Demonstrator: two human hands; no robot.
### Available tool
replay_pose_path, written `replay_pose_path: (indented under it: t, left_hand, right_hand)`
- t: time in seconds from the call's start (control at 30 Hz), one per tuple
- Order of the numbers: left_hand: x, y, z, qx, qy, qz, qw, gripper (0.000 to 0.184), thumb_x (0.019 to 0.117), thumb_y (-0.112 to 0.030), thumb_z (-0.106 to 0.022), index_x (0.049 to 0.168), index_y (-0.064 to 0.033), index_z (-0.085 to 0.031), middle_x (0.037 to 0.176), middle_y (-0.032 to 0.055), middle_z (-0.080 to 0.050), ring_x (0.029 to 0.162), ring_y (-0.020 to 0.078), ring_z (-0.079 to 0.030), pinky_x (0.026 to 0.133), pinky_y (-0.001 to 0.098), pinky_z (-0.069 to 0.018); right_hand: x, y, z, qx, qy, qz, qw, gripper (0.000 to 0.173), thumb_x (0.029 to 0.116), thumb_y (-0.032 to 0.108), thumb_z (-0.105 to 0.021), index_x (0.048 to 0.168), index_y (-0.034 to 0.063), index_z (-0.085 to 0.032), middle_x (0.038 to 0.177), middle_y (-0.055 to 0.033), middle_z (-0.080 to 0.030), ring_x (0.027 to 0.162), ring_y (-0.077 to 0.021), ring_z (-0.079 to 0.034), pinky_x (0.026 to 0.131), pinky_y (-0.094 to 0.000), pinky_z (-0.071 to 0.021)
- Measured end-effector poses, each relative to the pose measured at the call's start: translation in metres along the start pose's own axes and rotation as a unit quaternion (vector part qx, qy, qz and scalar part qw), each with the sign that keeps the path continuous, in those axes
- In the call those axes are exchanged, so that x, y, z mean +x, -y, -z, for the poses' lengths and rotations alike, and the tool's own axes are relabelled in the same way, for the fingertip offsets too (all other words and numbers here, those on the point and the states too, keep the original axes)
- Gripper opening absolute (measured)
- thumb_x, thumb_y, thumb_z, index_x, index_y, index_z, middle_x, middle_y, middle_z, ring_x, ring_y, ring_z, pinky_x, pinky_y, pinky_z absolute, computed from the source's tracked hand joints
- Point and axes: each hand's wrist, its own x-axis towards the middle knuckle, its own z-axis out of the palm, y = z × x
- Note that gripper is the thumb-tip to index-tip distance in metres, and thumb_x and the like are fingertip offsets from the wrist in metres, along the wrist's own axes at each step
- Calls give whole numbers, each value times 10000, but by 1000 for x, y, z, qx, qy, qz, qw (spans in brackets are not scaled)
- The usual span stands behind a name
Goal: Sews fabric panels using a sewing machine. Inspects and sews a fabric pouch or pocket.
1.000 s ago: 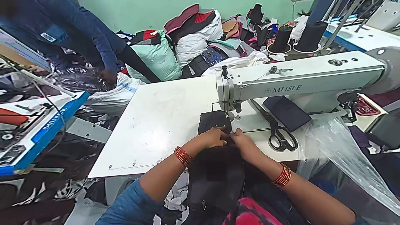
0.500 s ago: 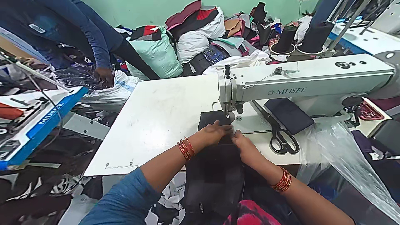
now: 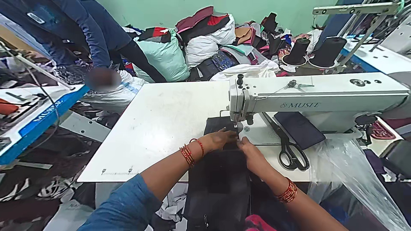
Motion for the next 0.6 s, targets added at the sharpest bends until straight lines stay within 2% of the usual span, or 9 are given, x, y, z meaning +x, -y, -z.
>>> replay_pose_path:
  t: [0.07,0.13,0.2,0.27,0.37,0.5,0.6]
  left_hand:
    - [4,4,5,-4,-6,14,1000,671,869,168,-588,1491,-80,-540,1629,211,-337,1522,426,-273,1252,533,-195]
    - [8,4,14,9,12,39,999,665,908,133,-588,1520,-114,-508,1641,192,-317,1531,406,-260,1251,515,-206]
    - [12,10,17,7,-1,43,999,607,928,102,-585,1489,-128,-553,1610,178,-378,1494,394,-334,1218,508,-276]
    - [19,21,17,-7,-18,33,999,566,922,102,-593,1441,-123,-608,1577,174,-430,1465,387,-386,1202,505,-314]
    - [23,29,21,-24,-37,27,999,488,952,98,-555,1394,-89,-642,1519,194,-495,1444,385,-421,1207,491,-307]
    - [25,34,25,-42,-64,9,997,377,996,54,-523,1316,-50,-693,1448,210,-563,1418,388,-458,1217,481,-295]
    - [25,35,25,-71,-75,16,994,270,1043,-53,-521,1206,25,-722,1405,217,-591,1369,370,-506,1177,471,-347]
  right_hand:
    - [7,-6,-2,4,-16,13,1000,311,986,-27,-488,1257,-75,-632,1217,-271,-568,1061,-361,-640,922,-443,-541]
    - [13,-11,-2,22,-34,27,999,297,981,-27,-494,1230,-81,-647,1201,-274,-574,1064,-363,-635,936,-442,-536]
    - [18,-14,-1,48,-45,34,997,297,980,-29,-489,1227,-87,-644,1201,-281,-576,1089,-370,-622,960,-450,-520]
    - [24,-14,4,54,-34,22,998,335,998,-7,-479,1295,-80,-616,1293,-295,-560,1180,-376,-601,1024,-460,-494]
    - [35,-11,10,30,-8,-10,999,391,1008,18,-501,1387,-52,-567,1404,-287,-521,1279,-369,-565,1077,-456,-466]
    - [46,-10,15,-7,19,-35,999,411,982,13,-545,1391,-19,-571,1410,-279,-505,1266,-385,-564,1043,-480,-486]
    - [44,-6,16,16,6,-58,998,368,1025,19,-483,1380,-12,-578,1400,-271,-517,1243,-383,-583,1024,-486,-500]
